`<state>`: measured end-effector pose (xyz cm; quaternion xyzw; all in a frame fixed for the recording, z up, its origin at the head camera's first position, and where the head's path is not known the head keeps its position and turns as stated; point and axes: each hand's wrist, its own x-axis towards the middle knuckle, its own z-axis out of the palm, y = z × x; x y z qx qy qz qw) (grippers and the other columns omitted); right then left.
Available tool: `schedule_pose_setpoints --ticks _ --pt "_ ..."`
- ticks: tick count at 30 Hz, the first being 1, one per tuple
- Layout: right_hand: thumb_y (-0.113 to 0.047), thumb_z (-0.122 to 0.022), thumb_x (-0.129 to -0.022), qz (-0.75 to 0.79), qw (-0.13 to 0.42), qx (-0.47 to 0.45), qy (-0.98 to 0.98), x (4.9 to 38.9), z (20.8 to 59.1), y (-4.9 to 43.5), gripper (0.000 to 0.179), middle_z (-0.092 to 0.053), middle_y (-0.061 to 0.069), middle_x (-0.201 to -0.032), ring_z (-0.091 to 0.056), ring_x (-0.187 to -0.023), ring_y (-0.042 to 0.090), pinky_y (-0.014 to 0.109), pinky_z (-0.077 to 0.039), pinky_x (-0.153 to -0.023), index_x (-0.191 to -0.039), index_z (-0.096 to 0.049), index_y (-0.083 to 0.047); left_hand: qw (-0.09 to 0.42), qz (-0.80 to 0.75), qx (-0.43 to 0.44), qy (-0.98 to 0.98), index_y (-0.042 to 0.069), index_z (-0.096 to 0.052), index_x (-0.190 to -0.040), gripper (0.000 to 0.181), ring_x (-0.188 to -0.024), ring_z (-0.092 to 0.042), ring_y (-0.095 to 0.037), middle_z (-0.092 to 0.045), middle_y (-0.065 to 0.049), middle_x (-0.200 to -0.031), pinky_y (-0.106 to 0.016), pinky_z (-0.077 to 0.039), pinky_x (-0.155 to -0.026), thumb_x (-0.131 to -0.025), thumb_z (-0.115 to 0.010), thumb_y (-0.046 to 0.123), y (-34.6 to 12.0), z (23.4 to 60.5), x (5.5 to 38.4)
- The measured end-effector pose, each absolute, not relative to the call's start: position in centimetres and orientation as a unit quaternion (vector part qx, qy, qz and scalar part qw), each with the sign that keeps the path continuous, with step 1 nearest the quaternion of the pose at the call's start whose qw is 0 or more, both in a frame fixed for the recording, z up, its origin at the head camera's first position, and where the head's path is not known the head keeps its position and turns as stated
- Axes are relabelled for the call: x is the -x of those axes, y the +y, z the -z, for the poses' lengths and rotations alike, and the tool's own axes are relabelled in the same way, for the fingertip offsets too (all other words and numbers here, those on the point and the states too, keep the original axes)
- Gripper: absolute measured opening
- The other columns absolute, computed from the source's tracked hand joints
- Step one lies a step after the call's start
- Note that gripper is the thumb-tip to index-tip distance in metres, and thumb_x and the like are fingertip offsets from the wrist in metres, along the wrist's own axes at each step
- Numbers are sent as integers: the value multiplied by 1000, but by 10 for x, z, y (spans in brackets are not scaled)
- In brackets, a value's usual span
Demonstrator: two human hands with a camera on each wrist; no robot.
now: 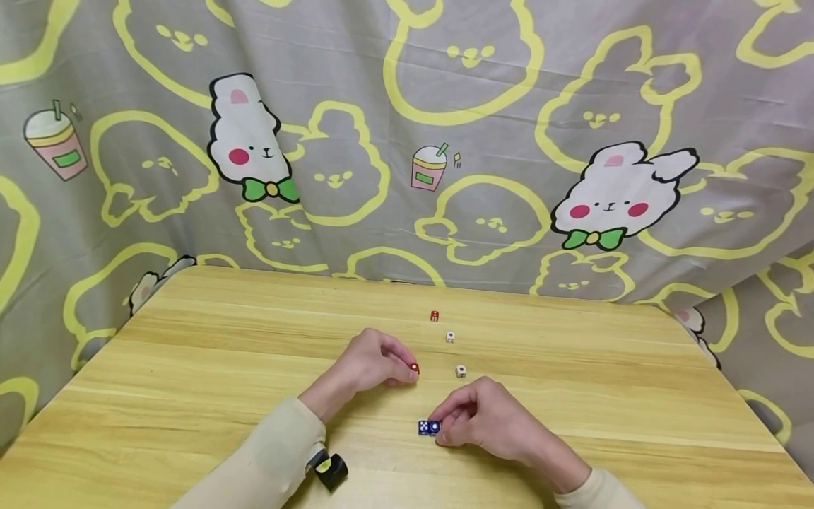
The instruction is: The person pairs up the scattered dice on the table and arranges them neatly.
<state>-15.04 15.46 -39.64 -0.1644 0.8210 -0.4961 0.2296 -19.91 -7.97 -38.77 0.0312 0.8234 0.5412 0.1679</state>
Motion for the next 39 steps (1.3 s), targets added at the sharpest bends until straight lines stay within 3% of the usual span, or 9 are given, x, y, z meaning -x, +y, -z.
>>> schedule_pose_setpoints --ticks 15,27,39 --pt "-11 -89 -82 493 232 165 822 151 395 154 18 -79 2 -84 -67 -74 10 19 -52 -62 -99 -83 -9 207 -558 -59 801 3 -77 -90 13 -63 -69 -15 -78 -7 -77 -27 -59 -60 -82 -87 3 -85 390 186" --pt "-14 -90 -83 484 229 166 828 150 395 153 16 -79 1 -84 -68 -74 10 19 -52 -61 -98 -84 -13 221 -562 -67 794 3 -78 -88 13 -60 -70 -15 -79 -8 -75 -27 -60 -59 -79 -87 -1 -85 390 185" --pt "-11 -89 -82 492 230 163 823 151 396 154 18 -79 4 -84 -68 -74 11 19 -51 -61 -100 -83 -9 216 -545 -82 806 3 -79 -88 16 -58 -68 -12 -80 -8 -76 -26 -59 -57 -77 -90 0 -82 392 184"
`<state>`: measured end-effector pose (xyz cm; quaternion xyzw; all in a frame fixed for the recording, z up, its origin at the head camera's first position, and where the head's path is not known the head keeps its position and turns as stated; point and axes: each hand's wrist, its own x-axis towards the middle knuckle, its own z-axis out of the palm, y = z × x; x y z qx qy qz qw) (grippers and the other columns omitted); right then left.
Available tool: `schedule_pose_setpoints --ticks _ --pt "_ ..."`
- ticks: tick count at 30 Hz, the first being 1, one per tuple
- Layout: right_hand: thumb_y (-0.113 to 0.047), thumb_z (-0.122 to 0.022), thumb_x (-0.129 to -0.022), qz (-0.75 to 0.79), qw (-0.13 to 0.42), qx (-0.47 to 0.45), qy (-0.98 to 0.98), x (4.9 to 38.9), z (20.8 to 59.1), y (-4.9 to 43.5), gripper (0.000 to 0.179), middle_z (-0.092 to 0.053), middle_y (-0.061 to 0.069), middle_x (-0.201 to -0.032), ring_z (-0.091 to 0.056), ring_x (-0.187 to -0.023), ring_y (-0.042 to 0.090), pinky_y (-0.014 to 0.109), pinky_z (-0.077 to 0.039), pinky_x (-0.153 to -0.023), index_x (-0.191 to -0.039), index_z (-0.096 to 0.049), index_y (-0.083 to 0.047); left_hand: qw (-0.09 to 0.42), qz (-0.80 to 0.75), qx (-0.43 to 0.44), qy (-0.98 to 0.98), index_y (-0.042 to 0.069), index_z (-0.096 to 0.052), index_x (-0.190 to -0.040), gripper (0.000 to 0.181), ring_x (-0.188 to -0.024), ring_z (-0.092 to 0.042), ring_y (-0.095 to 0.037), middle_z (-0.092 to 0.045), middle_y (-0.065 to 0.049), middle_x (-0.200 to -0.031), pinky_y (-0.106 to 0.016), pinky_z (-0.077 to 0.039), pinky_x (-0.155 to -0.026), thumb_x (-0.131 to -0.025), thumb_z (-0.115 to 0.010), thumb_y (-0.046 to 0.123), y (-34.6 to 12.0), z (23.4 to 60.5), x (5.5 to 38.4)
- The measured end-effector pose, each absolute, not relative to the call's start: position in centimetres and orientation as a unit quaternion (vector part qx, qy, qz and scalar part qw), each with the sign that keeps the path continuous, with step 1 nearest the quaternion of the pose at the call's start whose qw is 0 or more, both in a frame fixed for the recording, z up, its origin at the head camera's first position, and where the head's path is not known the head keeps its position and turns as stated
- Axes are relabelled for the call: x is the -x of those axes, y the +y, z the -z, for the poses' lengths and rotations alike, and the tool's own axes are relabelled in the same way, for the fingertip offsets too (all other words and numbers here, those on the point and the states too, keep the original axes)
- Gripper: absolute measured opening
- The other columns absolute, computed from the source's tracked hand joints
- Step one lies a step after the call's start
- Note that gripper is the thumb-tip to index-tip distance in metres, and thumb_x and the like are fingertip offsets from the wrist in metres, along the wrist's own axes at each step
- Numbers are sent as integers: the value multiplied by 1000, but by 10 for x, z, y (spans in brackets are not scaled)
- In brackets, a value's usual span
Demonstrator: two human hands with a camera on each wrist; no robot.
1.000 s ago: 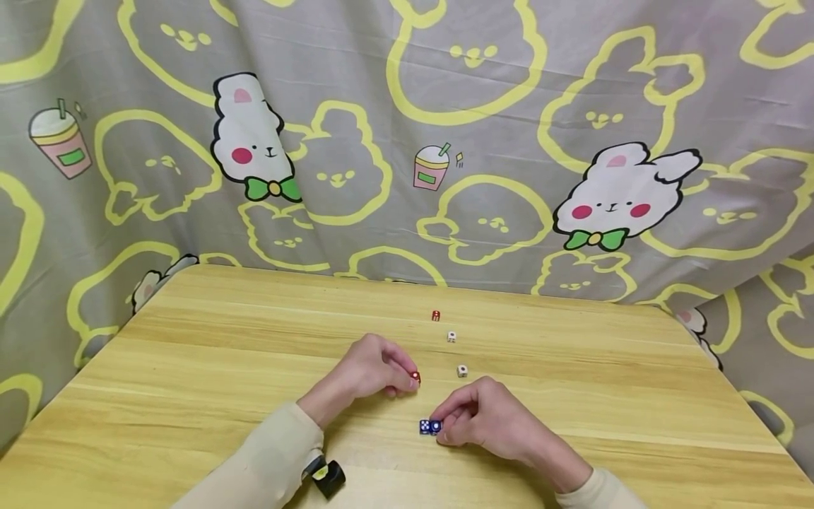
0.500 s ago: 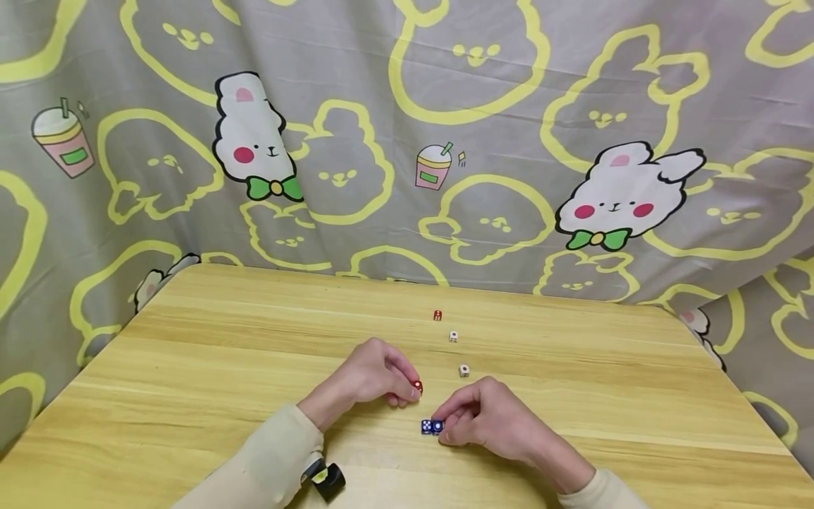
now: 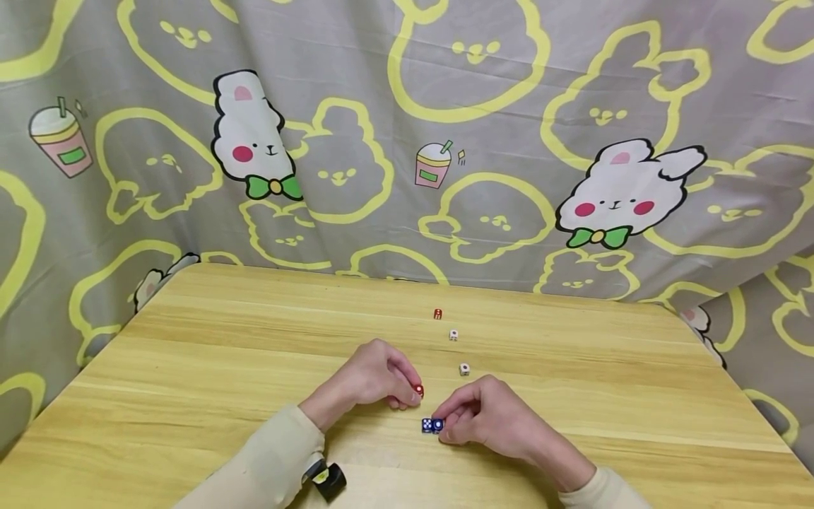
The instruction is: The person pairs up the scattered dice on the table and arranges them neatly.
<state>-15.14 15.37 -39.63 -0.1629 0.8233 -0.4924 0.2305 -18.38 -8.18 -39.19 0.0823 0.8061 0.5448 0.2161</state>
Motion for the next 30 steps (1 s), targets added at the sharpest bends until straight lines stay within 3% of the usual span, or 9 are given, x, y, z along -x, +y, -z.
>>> schedule_pose_setpoints --ticks 12,30 --pt "-14 -90 -83 482 230 170 828 151 394 154 16 -78 1 -83 -69 -75 11 20 -53 -62 -97 -83 -13 218 -536 -91 810 5 -79 -87 18 -58 -69 -11 -80 -6 -77 -24 -57 -56 -75 -91 -1 -78 390 182" --pt "-10 -90 -82 494 227 168 822 151 398 153 18 -78 3 -83 -66 -73 11 19 -50 -60 -98 -82 -9 218 -538 -96 809 4 -80 -88 18 -59 -70 -11 -80 -6 -78 -24 -58 -57 -76 -91 -1 -76 393 182"
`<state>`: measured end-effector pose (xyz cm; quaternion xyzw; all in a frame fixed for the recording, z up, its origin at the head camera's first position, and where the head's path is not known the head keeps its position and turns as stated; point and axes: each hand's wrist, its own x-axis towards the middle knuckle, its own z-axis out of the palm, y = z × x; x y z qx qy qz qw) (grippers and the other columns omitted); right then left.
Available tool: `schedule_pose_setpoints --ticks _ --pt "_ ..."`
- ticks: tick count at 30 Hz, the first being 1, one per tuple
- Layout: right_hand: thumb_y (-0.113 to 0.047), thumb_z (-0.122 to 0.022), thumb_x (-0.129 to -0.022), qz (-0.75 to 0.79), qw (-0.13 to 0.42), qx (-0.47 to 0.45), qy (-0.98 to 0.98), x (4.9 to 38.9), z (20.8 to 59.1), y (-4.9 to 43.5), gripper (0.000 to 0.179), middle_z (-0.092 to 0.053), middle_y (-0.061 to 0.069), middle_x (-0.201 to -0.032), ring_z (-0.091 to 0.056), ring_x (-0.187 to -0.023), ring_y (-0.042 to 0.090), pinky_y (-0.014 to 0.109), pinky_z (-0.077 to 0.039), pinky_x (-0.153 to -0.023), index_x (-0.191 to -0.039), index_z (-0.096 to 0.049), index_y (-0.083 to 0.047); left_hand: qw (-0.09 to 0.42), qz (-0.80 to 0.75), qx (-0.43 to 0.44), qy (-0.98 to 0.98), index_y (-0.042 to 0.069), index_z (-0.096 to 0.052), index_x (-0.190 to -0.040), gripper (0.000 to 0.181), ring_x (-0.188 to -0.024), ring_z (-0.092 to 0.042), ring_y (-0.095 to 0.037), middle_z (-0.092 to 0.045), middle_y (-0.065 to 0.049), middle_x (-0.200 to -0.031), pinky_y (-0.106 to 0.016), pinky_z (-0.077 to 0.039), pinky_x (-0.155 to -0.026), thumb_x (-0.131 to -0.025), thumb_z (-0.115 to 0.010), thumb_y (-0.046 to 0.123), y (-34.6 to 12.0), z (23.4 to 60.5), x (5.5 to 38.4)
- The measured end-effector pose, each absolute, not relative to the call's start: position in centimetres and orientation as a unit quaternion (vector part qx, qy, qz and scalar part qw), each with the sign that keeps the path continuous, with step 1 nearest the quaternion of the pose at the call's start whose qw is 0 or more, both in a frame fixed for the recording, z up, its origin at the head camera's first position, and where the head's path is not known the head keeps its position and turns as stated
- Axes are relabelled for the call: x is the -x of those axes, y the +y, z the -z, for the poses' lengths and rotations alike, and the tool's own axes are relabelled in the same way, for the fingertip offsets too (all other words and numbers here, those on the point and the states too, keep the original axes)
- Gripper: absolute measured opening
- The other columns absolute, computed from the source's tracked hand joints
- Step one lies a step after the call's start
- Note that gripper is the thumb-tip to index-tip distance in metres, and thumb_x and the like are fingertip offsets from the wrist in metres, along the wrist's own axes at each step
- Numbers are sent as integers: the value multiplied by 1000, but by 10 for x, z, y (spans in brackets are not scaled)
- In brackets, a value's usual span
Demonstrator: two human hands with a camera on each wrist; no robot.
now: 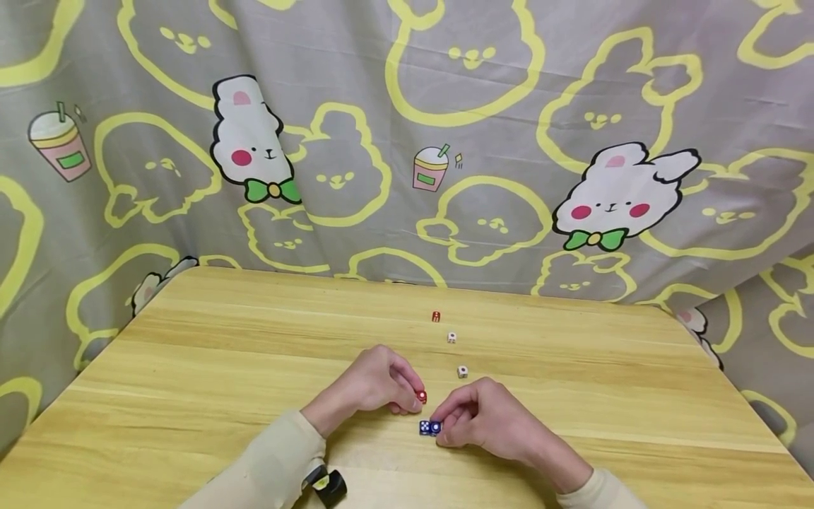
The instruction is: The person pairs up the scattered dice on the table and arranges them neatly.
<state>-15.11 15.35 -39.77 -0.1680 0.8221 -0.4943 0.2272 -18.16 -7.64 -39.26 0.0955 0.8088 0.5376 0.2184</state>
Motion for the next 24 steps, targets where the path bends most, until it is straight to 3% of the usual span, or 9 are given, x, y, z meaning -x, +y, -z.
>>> schedule_pose_setpoints --ticks 24 --pt "-7 -89 -82 501 235 168 816 151 397 154 19 -77 3 -81 -66 -73 12 19 -51 -62 -100 -82 -8 221 -534 -99 810 4 -79 -89 17 -62 -71 -11 -80 -6 -79 -26 -60 -59 -77 -90 -1 -77 393 181"
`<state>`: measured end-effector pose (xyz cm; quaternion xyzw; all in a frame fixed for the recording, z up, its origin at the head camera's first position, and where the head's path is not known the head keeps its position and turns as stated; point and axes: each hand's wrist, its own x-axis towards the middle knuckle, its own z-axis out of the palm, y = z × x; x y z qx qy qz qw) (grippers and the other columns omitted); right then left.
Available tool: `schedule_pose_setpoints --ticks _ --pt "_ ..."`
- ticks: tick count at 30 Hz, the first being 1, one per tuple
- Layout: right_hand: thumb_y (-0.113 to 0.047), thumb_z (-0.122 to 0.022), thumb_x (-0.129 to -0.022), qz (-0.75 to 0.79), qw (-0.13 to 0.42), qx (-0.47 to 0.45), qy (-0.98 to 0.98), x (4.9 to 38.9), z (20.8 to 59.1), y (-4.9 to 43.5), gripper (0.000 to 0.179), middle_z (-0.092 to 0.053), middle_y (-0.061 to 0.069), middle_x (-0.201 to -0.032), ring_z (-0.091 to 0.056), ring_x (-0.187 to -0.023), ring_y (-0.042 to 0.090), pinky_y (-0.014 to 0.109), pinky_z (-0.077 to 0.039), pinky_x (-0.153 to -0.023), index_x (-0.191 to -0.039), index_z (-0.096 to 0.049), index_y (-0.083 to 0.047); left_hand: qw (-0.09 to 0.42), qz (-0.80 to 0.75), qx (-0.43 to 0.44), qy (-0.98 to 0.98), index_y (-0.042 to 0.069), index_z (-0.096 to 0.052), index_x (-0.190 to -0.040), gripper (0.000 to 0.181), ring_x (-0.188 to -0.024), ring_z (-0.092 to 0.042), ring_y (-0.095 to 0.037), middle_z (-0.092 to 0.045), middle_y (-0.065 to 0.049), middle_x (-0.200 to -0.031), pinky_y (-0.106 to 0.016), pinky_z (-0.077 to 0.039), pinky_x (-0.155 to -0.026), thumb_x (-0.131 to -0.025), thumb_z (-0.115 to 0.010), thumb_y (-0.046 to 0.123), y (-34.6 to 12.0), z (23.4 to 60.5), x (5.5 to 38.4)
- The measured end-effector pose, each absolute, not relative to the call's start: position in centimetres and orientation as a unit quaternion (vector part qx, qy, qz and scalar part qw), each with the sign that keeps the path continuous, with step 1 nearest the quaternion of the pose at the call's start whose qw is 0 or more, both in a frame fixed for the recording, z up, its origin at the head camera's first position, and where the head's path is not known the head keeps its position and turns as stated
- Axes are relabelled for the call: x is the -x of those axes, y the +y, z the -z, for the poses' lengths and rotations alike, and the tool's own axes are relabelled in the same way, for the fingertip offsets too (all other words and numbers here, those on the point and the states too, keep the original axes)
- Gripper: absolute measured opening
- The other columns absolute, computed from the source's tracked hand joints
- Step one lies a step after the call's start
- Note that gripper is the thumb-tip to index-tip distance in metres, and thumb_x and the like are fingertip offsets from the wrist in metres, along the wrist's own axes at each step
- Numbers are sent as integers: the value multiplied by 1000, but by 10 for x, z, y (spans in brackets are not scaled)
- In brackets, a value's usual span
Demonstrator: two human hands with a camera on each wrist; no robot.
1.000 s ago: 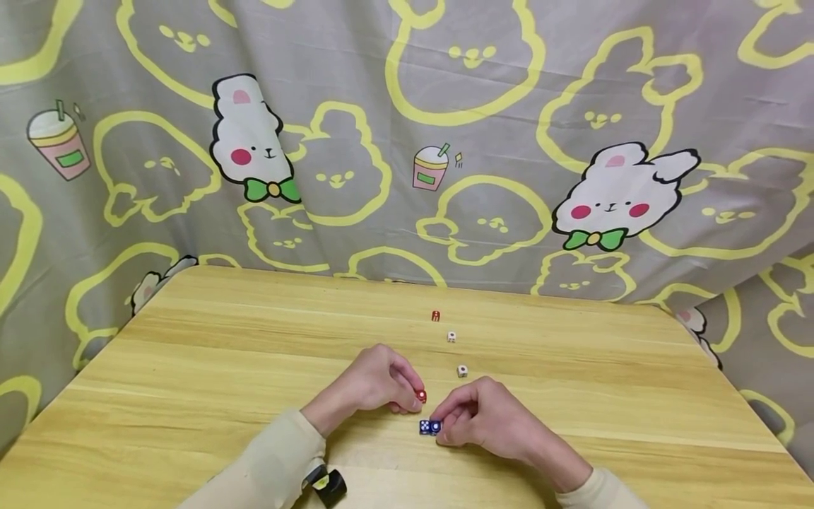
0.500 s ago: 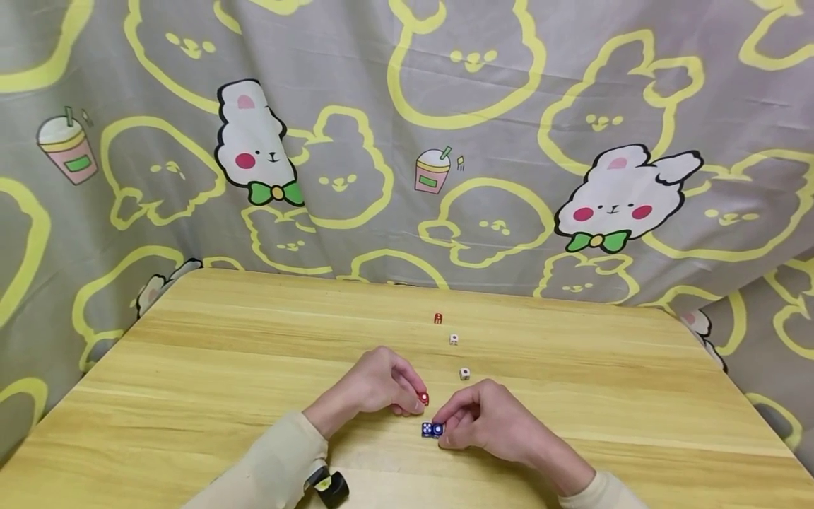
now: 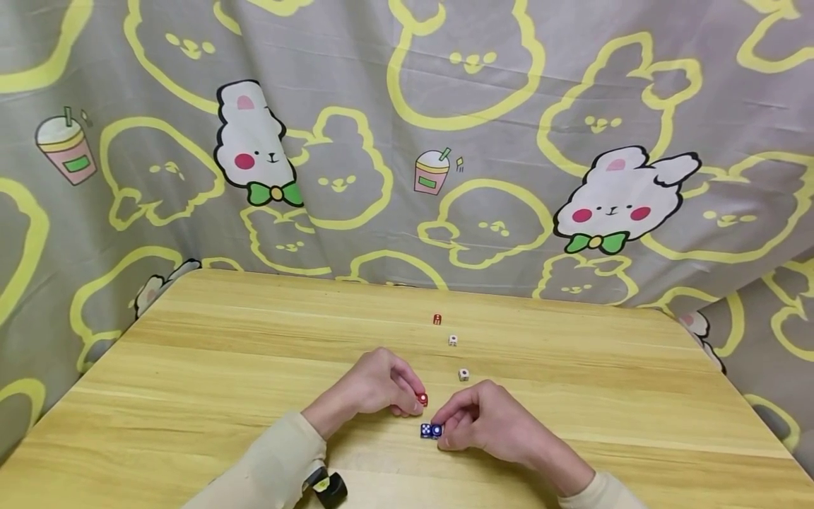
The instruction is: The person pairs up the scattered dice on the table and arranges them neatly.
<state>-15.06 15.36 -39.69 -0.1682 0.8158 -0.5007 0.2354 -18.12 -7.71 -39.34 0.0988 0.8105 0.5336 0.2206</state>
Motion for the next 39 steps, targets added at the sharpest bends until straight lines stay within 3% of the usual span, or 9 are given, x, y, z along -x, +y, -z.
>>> schedule_pose_setpoints --ticks 24,32,39 --pt "-9 -89 -82 518 251 143 806 151 383 155 35 -77 5 -87 -66 -78 14 20 -52 -63 -114 -77 0 222 -532 -104 811 4 -79 -89 16 -62 -71 -11 -80 -6 -77 -26 -60 -60 -77 -89 -2 -78 394 183" --pt "-15 -88 -86 491 199 134 837 157 371 164 37 -74 6 -91 -65 -77 17 22 -52 -60 -118 -76 -1 223 -529 -101 813 4 -79 -90 17 -63 -72 -11 -80 -5 -79 -26 -61 -61 -77 -89 -2 -78 394 183" --pt "-17 -86 -88 493 156 124 847 162 370 171 40 -75 6 -95 -67 -83 18 22 -54 -65 -122 -75 1 227 -532 -101 810 4 -79 -90 17 -63 -72 -11 -80 -6 -80 -26 -61 -61 -78 -89 -2 -77 393 182"
